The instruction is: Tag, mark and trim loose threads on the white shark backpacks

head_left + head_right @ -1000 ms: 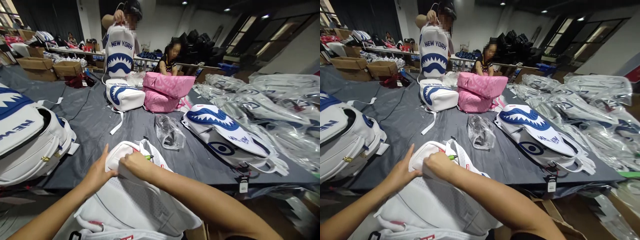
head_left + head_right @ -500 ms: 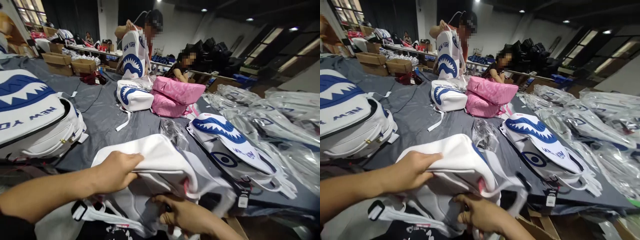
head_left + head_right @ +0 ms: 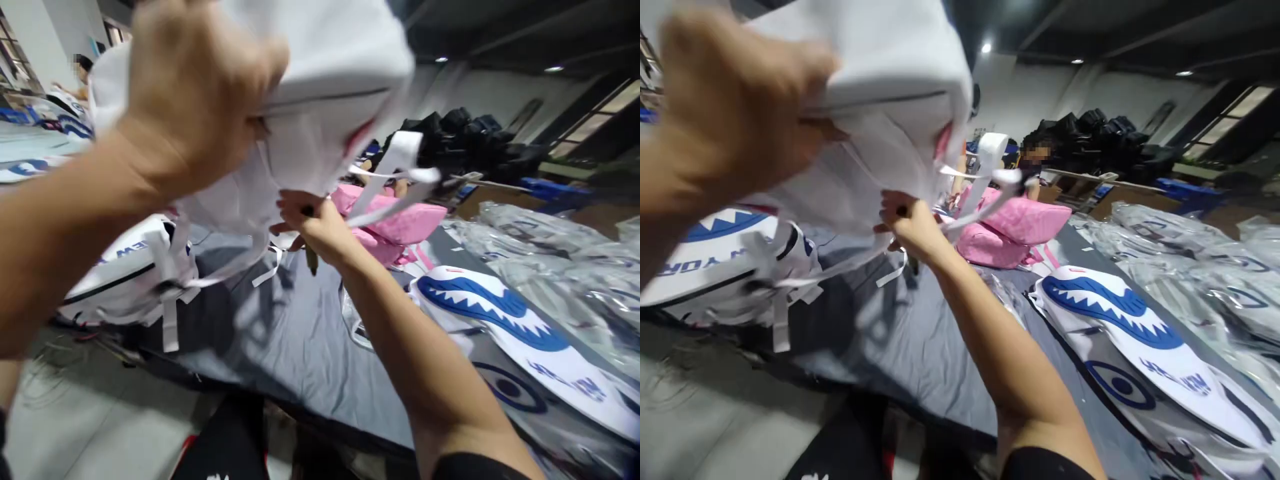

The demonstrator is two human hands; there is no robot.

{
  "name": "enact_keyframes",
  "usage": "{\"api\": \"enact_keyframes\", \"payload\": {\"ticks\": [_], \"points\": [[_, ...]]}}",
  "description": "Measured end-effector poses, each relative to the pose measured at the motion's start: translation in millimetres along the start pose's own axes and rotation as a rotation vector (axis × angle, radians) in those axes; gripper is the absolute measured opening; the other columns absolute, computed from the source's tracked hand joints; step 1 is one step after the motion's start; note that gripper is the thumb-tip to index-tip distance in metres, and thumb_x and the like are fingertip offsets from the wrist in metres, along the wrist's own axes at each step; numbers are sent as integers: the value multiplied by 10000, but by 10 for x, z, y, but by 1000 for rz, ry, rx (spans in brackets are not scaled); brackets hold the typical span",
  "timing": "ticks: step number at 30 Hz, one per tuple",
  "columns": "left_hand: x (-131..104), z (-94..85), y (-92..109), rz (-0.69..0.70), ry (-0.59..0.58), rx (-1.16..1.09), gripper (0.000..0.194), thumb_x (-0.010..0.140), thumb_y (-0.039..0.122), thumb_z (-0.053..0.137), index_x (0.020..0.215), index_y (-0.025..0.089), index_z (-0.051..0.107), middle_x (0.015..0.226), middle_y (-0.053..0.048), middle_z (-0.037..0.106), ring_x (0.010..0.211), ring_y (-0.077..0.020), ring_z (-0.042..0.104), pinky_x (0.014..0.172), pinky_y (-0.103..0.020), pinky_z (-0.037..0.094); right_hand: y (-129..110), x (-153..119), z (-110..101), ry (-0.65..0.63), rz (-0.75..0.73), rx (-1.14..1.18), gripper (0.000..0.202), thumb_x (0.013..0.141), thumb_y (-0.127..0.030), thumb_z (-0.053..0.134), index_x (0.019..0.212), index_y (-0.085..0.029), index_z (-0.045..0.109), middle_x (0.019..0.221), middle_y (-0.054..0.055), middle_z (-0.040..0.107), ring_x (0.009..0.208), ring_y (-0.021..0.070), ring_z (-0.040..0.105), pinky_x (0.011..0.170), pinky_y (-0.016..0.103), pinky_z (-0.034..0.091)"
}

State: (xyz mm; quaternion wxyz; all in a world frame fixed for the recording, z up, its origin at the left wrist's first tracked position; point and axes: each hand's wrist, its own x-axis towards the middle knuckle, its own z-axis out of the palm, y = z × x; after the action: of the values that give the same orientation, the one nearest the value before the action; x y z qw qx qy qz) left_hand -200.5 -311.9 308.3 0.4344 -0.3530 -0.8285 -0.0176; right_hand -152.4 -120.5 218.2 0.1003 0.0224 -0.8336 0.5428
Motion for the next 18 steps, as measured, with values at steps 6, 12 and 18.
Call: {"api": "enact_keyframes", "payload": {"ticks": [6, 12, 18], "points": [[-361, 2514, 216, -484, -108, -261, 511, 976, 52, 254, 1440, 109, 461, 1580, -128, 362, 1506, -280, 238, 1219, -507, 231, 1239, 372, -451, 29, 407, -171, 365, 921, -303, 510, 1187, -80, 620, 1072, 198, 716, 760, 169, 736, 433, 147, 331], [-970, 4479, 541, -898, -395, -430, 757, 913, 389, 564, 1566, 179, 243, 1627, -273, 81, 1492, -486, 126, 1082, -708, 307, 2683, 1233, -1370, 434, 483, -452, 592, 951, -340, 385, 1477, -68, 385, 1142, 290, 655, 774, 240, 743, 469, 249, 456], [-1014, 5743, -52, -1296, -625, -460, 819, 892, 659, 413, 1576, 258, 206, 1632, -256, 82, 1469, -532, 140, 1052, -761, 263, 3553, 2298, -1623, 254, 326, -667, 637, 1006, -381, 149, 1501, -29, 342, 1054, 262, 659, 563, 133, 676, 490, 213, 464]]}}
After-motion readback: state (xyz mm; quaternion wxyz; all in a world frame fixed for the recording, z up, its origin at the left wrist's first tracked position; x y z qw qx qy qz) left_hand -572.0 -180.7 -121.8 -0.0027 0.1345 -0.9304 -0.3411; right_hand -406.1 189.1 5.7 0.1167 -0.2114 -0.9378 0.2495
